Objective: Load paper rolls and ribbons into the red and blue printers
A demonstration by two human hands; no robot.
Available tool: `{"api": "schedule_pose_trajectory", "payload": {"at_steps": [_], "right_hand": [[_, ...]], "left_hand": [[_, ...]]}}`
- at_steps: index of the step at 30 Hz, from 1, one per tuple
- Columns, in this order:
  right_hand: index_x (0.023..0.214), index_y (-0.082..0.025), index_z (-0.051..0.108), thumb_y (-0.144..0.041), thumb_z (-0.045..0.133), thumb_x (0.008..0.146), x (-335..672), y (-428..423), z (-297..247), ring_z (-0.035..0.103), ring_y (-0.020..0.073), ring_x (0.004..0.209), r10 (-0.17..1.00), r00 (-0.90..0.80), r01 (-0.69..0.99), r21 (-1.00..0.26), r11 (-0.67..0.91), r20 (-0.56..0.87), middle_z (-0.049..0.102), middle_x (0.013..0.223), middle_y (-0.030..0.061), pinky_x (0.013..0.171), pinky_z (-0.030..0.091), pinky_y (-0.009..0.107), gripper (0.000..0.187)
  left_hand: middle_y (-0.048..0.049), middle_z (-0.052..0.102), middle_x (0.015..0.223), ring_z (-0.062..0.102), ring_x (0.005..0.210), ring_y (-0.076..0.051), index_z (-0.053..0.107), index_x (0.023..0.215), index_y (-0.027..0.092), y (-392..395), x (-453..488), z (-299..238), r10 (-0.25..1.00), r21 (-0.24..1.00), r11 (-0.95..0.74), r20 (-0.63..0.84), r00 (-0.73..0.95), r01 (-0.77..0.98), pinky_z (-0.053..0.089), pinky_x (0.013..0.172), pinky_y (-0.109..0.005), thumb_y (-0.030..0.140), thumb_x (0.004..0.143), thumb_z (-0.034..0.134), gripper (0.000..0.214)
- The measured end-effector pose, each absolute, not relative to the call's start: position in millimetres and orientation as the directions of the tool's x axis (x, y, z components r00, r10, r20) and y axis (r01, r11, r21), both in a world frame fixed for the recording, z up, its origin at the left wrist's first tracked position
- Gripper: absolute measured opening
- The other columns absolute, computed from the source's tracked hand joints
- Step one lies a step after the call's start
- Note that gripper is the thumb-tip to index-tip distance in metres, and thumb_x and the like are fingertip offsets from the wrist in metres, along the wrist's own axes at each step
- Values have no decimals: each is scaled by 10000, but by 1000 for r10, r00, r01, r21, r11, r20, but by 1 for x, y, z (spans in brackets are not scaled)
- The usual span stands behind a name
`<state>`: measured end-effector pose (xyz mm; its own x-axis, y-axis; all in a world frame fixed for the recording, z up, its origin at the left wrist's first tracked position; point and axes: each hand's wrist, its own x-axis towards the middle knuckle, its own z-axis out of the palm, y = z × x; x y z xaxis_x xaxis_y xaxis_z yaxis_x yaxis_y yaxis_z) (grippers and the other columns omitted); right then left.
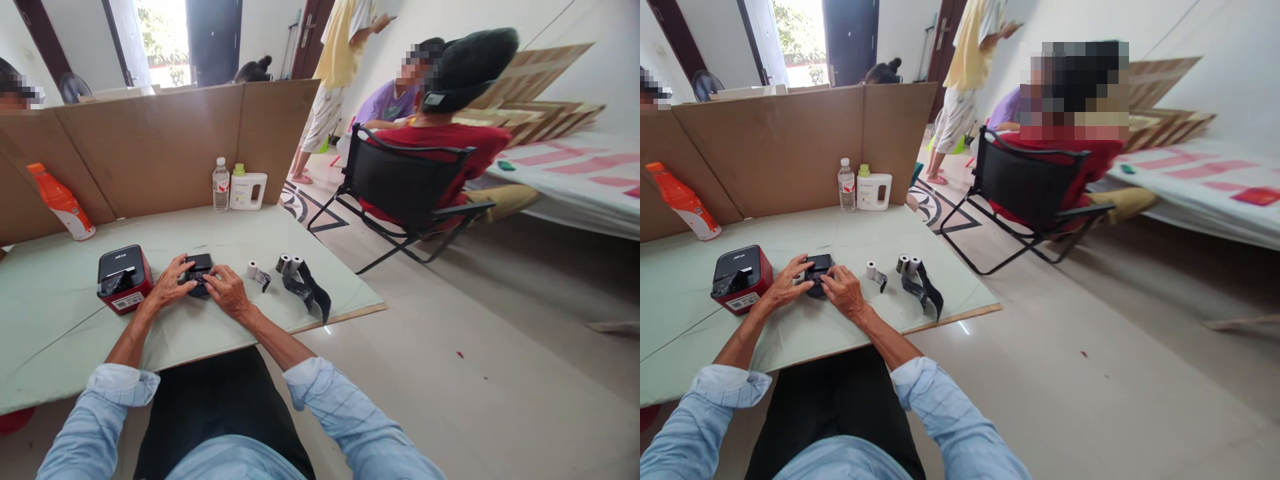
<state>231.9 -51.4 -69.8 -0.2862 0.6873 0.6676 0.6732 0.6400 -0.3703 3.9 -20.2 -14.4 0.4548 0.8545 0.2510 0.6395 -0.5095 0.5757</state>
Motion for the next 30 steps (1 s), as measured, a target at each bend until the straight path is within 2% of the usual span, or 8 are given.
{"api": "schedule_pose_trajectory", "payload": {"at_steps": [4,7,9,11,15,22,30], "right_hand": [[1267,-227,739,-303,625,1003,232,-52,-70,625,306,1107,704,-248,655,-420,628,665,686,1174,145,1010,556,495,297],[1467,-193,600,-414,737,937,233,-51,-72,586,345,1289,725,-205,647,-465,605,658,628,1386,187,1116,517,534,591],[1561,-171,494,-459,796,884,234,-49,-73,527,369,1402,755,-206,643,-495,584,623,552,1511,215,1172,480,559,795],[1605,-166,431,-477,816,862,235,-47,-76,492,380,1458,791,-222,646,-522,557,570,501,1575,229,1192,465,574,893],[1628,-177,398,-488,812,865,235,-46,-80,502,378,1468,832,-241,649,-554,521,500,499,1593,236,1183,474,577,922],[1634,-217,394,-502,809,872,234,-46,-83,510,377,1478,836,-237,642,-566,517,495,501,1610,223,1188,466,585,914],[1646,-164,359,-493,817,863,234,-47,-80,523,387,1475,850,-246,650,-571,501,465,495,1613,257,1167,481,567,965]], "left_hand": [[-192,352,1711,363,1582,-407,568,1537,227,-23,-2,-21,839,554,-528,225,495,643,360,1273,-584,597,748,861,919],[-210,324,1720,349,1582,-440,539,1562,215,-23,-1,-26,849,525,-520,226,478,674,354,1276,-586,570,678,917,1025],[-217,321,1718,365,1574,-442,522,1575,201,-25,2,-29,861,514,-502,221,458,696,370,1271,-573,528,684,916,1028],[-216,334,1711,398,1559,-432,504,1589,196,-28,4,-31,870,510,-488,218,442,708,395,1262,-553,508,710,896,1011],[-196,384,1691,458,1526,-406,485,1602,219,-35,7,-33,875,506,-482,237,423,715,426,1246,-535,506,765,850,957],[-189,440,1659,498,1495,-401,479,1604,235,-41,10,-36,877,483,-481,270,398,732,443,1230,-542,525,794,815,924],[-223,423,1664,475,1508,-422,435,1625,208,-45,14,-42,880,427,-473,281,384,771,431,1221,-575,527,841,767,910]]}}
